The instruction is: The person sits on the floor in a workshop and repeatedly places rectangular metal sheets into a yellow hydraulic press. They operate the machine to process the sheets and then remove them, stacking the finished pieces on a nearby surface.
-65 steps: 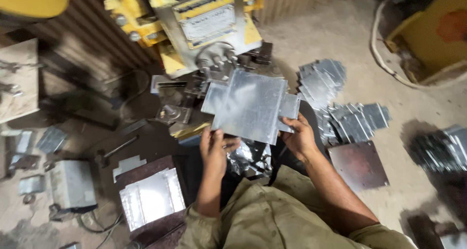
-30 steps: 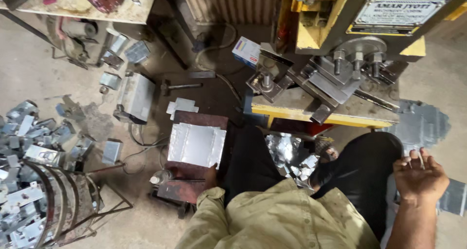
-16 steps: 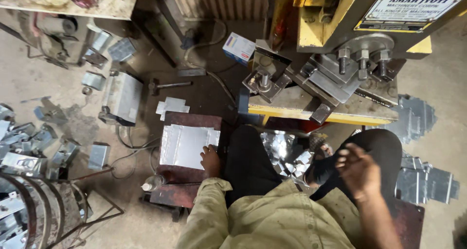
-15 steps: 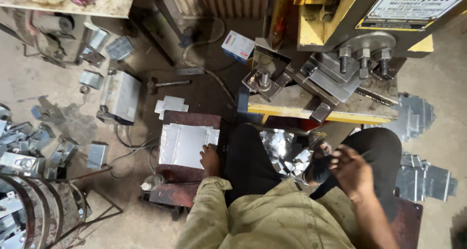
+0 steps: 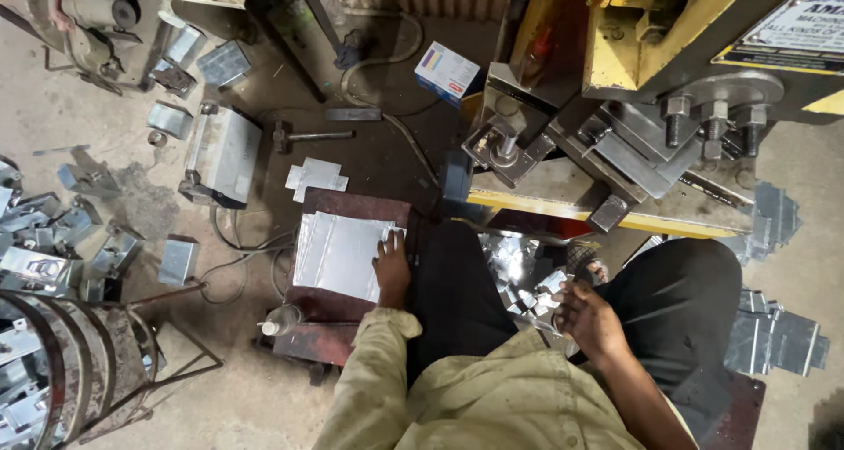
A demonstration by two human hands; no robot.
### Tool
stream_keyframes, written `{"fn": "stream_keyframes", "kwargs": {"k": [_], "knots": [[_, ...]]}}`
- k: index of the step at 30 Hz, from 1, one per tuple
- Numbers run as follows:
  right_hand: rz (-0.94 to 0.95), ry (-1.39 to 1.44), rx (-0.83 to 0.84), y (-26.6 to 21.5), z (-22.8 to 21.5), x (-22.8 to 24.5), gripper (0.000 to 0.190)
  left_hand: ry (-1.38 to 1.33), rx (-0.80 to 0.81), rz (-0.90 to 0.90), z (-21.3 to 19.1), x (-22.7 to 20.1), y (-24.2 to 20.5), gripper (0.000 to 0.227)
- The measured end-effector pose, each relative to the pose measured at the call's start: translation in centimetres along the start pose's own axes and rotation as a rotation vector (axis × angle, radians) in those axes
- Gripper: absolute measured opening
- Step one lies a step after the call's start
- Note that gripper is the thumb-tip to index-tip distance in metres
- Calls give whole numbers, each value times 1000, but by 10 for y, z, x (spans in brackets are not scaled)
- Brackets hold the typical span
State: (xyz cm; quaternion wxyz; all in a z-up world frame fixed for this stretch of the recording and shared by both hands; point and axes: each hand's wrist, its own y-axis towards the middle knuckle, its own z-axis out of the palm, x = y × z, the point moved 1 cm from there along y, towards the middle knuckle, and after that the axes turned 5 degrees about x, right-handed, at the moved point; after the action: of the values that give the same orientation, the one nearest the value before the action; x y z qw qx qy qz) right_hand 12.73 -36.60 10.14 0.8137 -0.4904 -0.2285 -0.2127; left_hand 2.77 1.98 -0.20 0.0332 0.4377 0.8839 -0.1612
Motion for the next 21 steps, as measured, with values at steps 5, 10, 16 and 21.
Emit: {"fn": "stream_keyframes", "kwargs": {"k": [5,10,16,21], "knots": [[-19,50,6,-3,-5,3,33,84,154,17,-4,-4,15,70],[-14,40,14,0,-6,2,35,79,129,97,3,-5,-7,66],[33,38,2,19,-8,-5,39,-479,-242,-312,-2,43,-84,86],[31,18,10,23,-10,-9,42,-183,-598,-673,-15,70,-135,113]]}}
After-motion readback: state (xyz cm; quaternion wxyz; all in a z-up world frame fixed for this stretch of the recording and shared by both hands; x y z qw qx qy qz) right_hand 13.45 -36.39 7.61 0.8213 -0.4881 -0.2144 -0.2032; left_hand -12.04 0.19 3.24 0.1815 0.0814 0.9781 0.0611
